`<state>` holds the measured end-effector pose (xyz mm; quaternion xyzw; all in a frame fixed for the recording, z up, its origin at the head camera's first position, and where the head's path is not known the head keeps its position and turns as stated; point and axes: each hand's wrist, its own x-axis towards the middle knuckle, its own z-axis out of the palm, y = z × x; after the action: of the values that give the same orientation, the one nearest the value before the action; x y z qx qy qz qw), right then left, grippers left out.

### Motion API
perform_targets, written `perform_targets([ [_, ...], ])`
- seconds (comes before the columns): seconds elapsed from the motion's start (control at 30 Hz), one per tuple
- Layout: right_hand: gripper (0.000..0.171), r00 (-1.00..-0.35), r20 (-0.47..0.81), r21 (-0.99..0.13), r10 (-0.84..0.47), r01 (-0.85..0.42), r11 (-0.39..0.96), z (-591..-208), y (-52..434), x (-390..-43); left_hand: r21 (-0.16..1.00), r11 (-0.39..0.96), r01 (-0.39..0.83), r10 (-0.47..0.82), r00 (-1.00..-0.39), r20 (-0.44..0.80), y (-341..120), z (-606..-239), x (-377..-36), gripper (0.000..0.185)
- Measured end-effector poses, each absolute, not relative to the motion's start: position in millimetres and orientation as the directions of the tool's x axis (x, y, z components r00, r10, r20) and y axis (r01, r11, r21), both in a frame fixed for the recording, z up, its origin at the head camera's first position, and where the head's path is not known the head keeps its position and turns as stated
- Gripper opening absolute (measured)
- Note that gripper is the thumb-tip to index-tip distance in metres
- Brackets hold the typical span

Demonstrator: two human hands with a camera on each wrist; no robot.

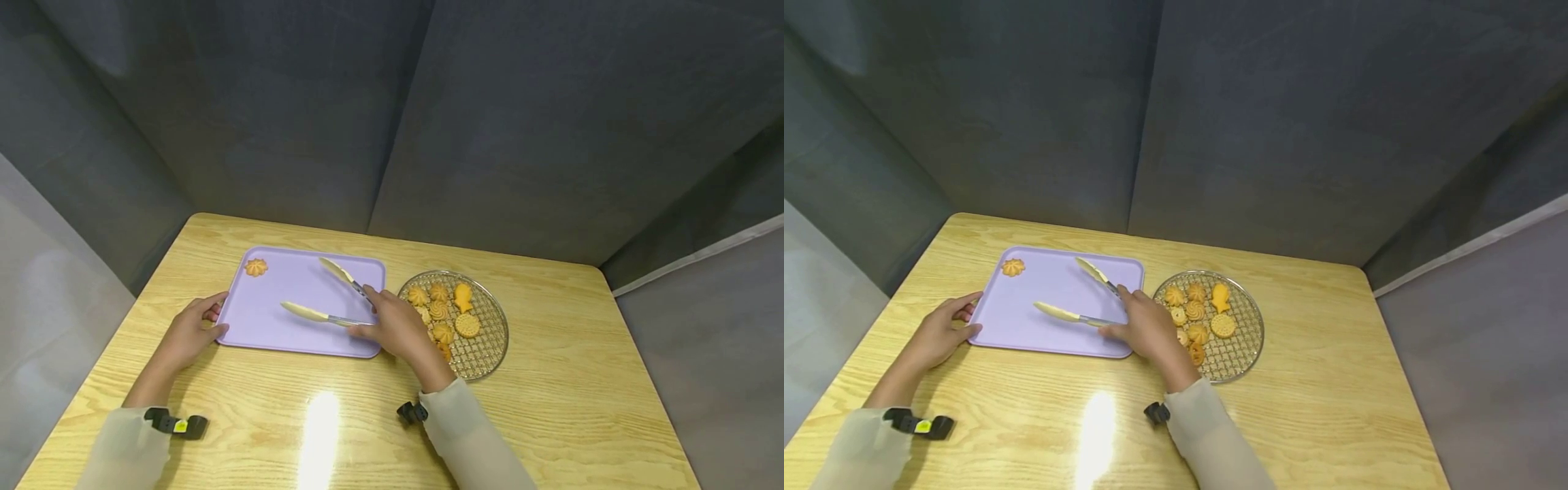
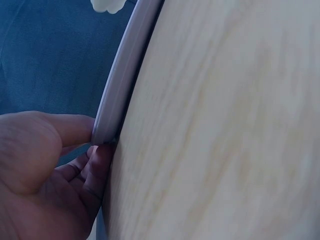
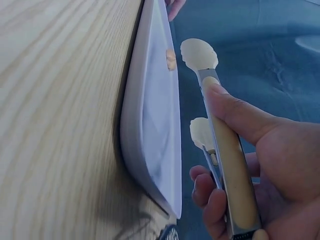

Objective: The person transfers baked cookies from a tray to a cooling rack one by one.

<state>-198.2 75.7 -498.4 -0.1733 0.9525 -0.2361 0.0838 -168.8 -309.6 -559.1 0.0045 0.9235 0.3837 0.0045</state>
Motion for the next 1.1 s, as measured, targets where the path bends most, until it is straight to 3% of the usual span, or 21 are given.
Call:
perform_targets([
  [1.1, 0.083, -0.889, -0.146, -0.258, -0.433, -0.389, 0.885, -508, -6, -251, 0.701, 0.713, -0.003, 0.015, -1.0, -0.021, -311, -560, -168, 0.062],
])
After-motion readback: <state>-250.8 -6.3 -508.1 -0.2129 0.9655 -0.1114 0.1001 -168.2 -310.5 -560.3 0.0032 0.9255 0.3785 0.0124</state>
